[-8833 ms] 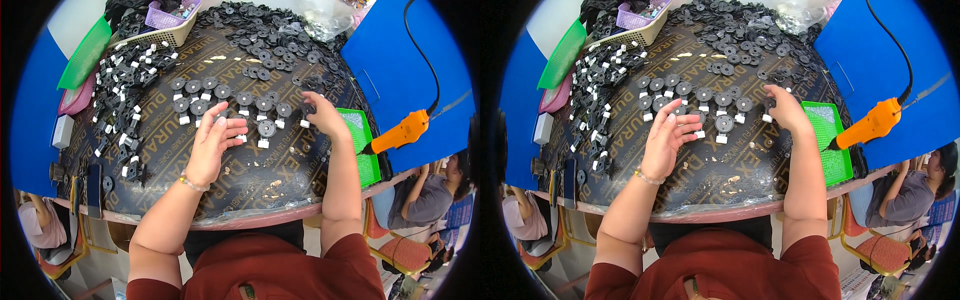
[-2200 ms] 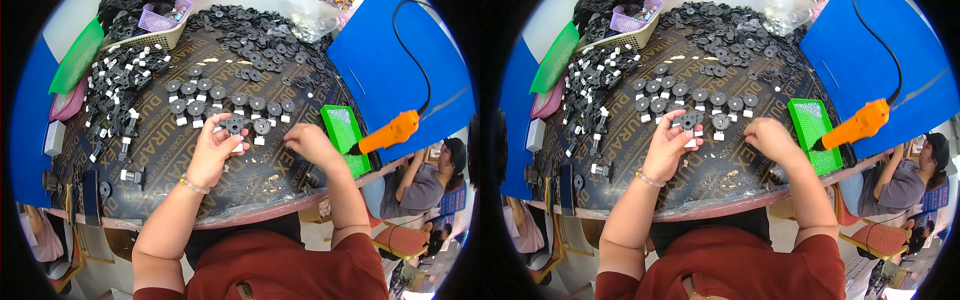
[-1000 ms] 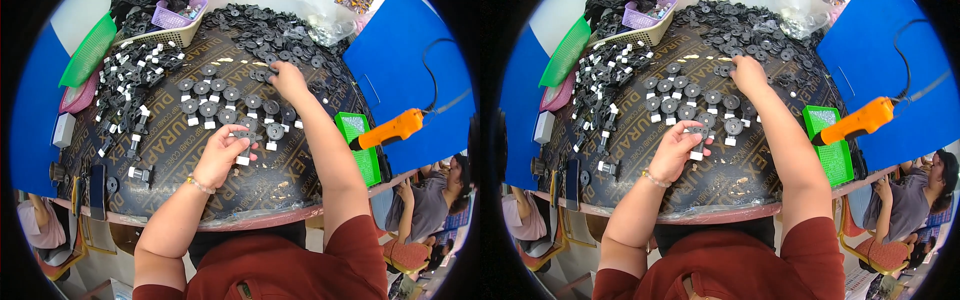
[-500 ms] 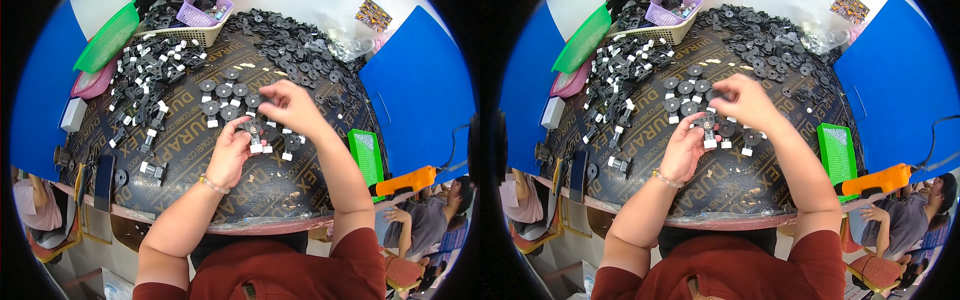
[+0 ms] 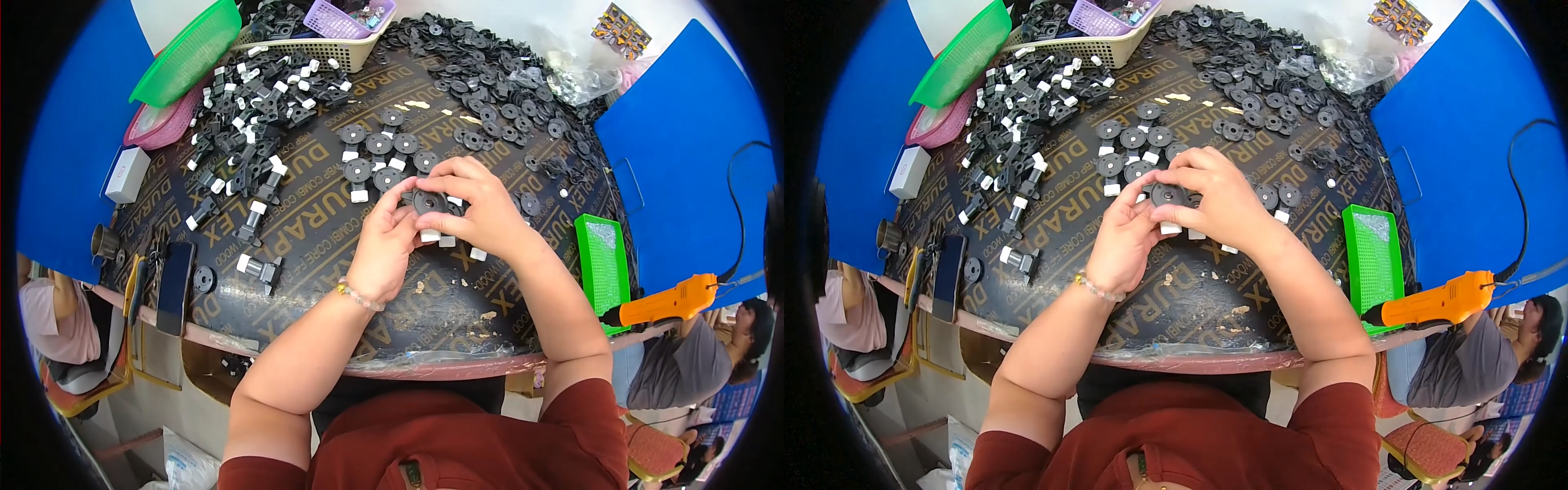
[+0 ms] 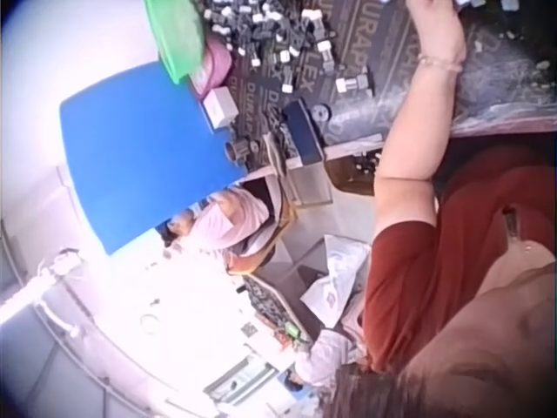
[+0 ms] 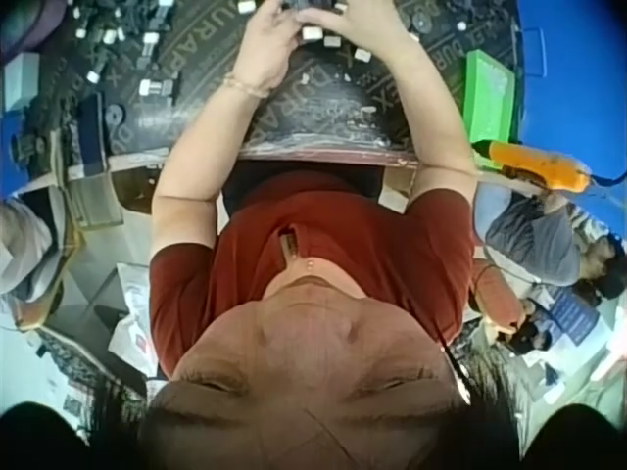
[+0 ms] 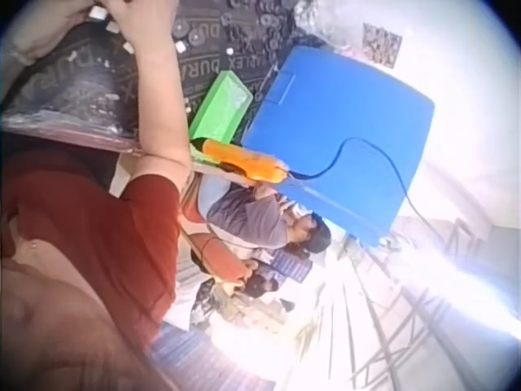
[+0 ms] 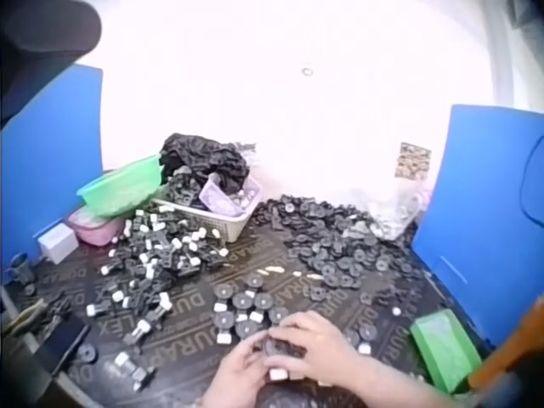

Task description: Assembling small plastic toy components by hand at a factory workbench.

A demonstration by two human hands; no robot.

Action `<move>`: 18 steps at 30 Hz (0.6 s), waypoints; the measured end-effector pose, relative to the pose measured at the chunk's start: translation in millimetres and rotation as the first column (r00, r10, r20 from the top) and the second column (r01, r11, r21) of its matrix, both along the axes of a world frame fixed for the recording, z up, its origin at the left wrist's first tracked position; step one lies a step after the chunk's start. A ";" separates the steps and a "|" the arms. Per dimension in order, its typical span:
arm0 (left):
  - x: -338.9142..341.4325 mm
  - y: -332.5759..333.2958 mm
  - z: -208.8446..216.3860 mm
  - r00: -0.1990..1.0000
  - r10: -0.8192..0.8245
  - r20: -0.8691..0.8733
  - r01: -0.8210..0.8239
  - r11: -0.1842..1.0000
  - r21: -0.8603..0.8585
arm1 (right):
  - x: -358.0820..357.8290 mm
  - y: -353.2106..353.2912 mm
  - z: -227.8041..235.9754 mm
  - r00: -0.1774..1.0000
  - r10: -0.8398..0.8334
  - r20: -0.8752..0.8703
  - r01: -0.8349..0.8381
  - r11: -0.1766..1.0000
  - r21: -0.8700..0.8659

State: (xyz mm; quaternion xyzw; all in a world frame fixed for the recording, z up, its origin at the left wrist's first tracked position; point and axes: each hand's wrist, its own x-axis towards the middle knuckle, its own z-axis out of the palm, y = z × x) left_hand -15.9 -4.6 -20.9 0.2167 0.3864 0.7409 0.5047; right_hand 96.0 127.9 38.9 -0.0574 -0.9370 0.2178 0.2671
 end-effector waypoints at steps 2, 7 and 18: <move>-0.9 -0.9 2.1 1.000 0.013 0.028 -0.013 1.000 0.000 | -0.9 -0.1 0.3 0.999 0.044 0.011 -0.043 0.997 -0.067; -0.9 -2.3 2.1 1.000 -0.020 0.016 0.019 0.998 0.056 | -1.6 2.7 1.6 0.999 0.033 0.007 -0.032 0.999 -0.041; 7.0 -5.8 14.2 0.996 0.045 0.081 -0.047 0.999 0.016 | -15.7 41.4 8.6 0.969 -0.245 -0.039 0.228 0.941 -0.252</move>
